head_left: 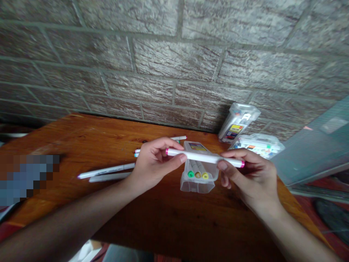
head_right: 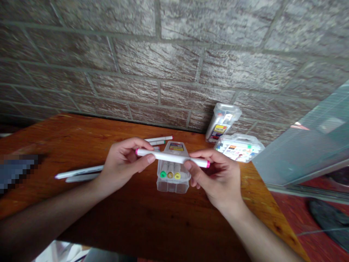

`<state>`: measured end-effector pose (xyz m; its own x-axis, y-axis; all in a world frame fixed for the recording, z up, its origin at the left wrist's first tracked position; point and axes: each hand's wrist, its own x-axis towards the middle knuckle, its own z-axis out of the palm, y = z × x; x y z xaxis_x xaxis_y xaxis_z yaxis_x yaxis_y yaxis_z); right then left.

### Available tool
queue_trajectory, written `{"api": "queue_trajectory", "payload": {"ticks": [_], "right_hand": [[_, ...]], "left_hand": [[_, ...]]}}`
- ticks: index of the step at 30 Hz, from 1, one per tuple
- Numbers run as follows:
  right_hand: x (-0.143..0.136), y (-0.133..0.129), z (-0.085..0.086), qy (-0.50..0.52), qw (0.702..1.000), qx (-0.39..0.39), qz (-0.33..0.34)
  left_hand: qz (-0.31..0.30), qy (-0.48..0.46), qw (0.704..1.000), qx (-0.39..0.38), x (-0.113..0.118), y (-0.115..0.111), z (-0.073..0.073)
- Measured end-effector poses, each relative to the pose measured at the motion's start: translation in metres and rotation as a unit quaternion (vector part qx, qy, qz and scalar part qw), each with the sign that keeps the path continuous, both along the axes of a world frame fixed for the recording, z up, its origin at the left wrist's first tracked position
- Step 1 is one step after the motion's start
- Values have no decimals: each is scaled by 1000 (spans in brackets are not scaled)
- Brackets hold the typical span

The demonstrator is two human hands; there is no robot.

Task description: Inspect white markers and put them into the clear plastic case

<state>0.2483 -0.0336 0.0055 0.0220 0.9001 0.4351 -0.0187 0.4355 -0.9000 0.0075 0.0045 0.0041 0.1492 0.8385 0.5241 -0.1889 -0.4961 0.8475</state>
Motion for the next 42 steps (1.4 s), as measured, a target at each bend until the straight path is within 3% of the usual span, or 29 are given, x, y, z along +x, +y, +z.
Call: {"api": "queue_trajectory", "payload": {"ticks": [9, 24, 32, 42], "right_hand": [[2, 0, 0, 3, 1000, 9, 29], [1, 0, 0, -4, 1000, 7, 4], [0, 0, -1, -15, 1000, 12, -19], [1, -1, -1, -21, 1000, 10, -11]], "left_hand": [[0, 11, 1000, -16, -1, -2, 2], [-8, 12, 1000, -15, -1, -2, 3], [43, 42, 998, 19, -1, 0, -2], [-4, 15, 1000, 5, -3, -2, 0]]}}
